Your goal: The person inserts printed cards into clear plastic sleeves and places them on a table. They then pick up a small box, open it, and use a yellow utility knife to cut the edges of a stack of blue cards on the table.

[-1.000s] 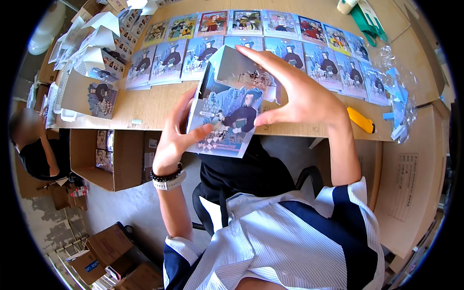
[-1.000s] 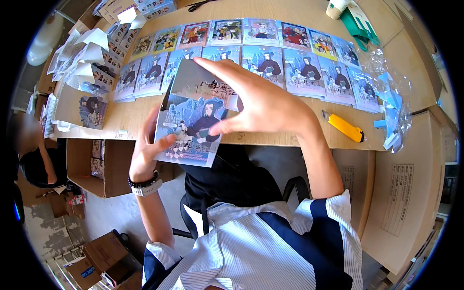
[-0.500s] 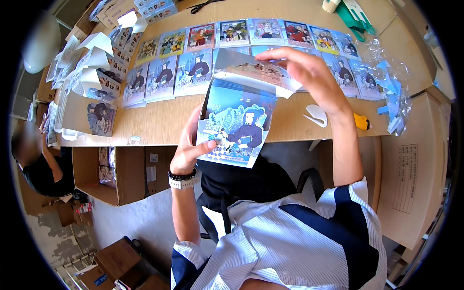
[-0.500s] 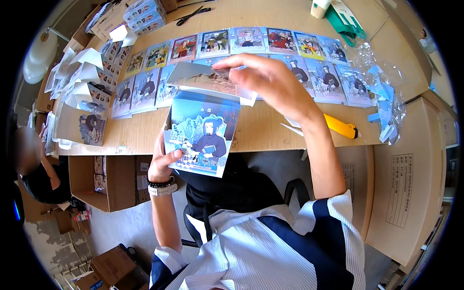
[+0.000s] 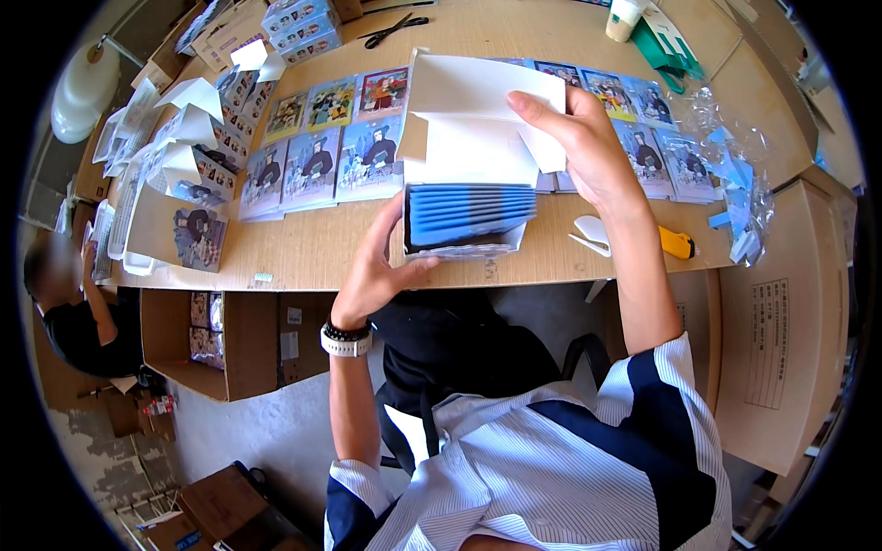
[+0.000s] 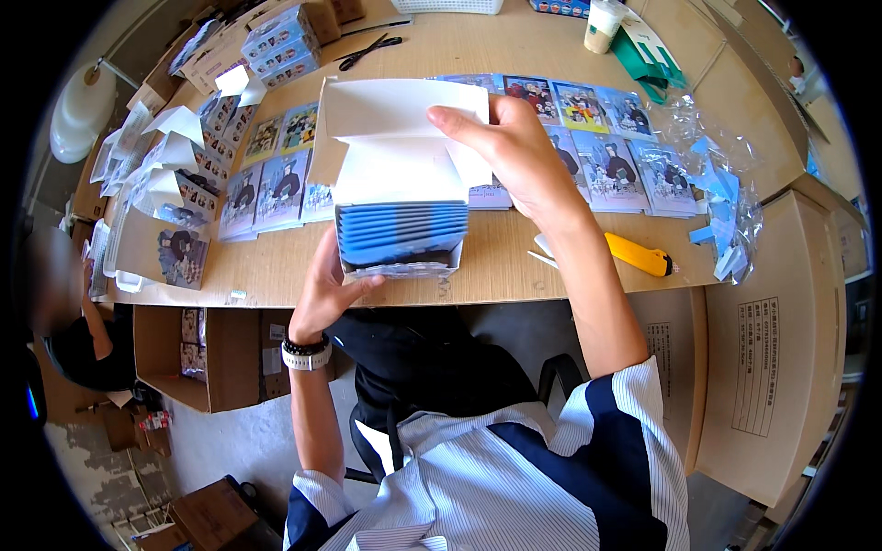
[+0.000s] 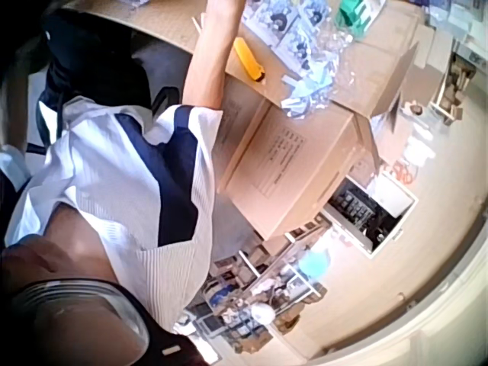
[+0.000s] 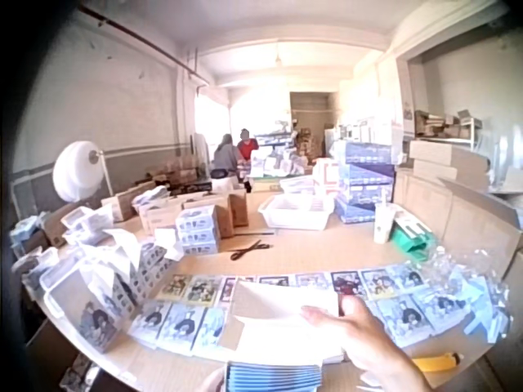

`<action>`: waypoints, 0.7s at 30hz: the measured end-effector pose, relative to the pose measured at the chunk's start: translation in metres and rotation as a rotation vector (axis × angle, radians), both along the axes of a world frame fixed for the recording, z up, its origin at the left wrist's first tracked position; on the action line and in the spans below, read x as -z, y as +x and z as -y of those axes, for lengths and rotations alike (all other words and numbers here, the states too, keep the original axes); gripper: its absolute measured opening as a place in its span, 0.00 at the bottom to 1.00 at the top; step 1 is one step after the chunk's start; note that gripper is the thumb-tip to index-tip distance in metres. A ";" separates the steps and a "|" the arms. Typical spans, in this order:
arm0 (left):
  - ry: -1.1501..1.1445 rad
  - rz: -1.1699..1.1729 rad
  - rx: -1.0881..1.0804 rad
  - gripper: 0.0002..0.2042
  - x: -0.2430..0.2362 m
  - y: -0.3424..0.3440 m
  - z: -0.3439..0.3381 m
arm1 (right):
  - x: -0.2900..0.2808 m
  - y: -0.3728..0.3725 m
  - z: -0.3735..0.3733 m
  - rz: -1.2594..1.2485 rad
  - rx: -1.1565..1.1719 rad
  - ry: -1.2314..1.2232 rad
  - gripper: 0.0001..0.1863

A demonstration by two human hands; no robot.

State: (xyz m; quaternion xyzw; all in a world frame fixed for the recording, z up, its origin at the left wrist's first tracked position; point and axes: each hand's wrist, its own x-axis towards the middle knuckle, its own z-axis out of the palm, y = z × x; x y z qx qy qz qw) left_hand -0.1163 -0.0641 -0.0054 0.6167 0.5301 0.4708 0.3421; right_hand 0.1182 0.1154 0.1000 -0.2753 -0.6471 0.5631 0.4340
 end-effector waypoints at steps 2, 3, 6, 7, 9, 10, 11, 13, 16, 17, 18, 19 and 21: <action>-0.015 0.105 0.019 0.49 -0.003 0.003 0.001 | -0.001 -0.007 0.003 0.002 -0.023 -0.005 0.23; -0.023 0.155 0.028 0.50 -0.005 0.005 0.001 | -0.001 -0.010 0.003 0.001 -0.034 -0.008 0.23; -0.001 0.291 0.053 0.47 -0.010 0.012 0.013 | 0.007 -0.021 -0.010 0.078 -0.135 -0.010 0.24; -0.001 0.331 0.045 0.46 -0.014 0.014 0.014 | 0.007 -0.023 -0.008 0.106 -0.123 0.028 0.24; 0.042 0.404 -0.070 0.40 -0.025 0.022 0.013 | 0.001 -0.030 0.002 0.159 -0.107 0.104 0.23; 0.070 0.412 -0.138 0.38 -0.032 0.025 0.009 | -0.005 -0.029 0.006 0.237 -0.137 0.175 0.27; 0.097 0.421 -0.207 0.37 -0.038 0.028 0.005 | -0.003 -0.029 0.009 0.221 -0.131 0.302 0.30; 0.088 0.428 -0.294 0.29 -0.047 0.034 0.002 | -0.001 -0.025 0.017 0.190 -0.115 0.555 0.37; 0.062 0.452 -0.421 0.18 -0.054 0.032 -0.001 | -0.012 -0.005 0.044 0.282 0.040 0.733 0.48; 0.065 0.445 -0.459 0.16 -0.056 0.032 -0.003 | -0.014 0.002 0.053 0.277 0.116 0.806 0.46; -0.005 0.413 -0.493 0.14 -0.063 0.031 -0.006 | -0.017 0.011 0.061 0.278 0.207 0.877 0.45; -0.072 0.378 -0.533 0.13 -0.069 0.030 -0.008 | -0.019 0.020 0.070 0.280 0.263 0.915 0.43; 0.008 0.349 -0.537 0.14 -0.077 0.035 -0.017 | -0.020 0.036 0.091 0.330 0.167 1.017 0.31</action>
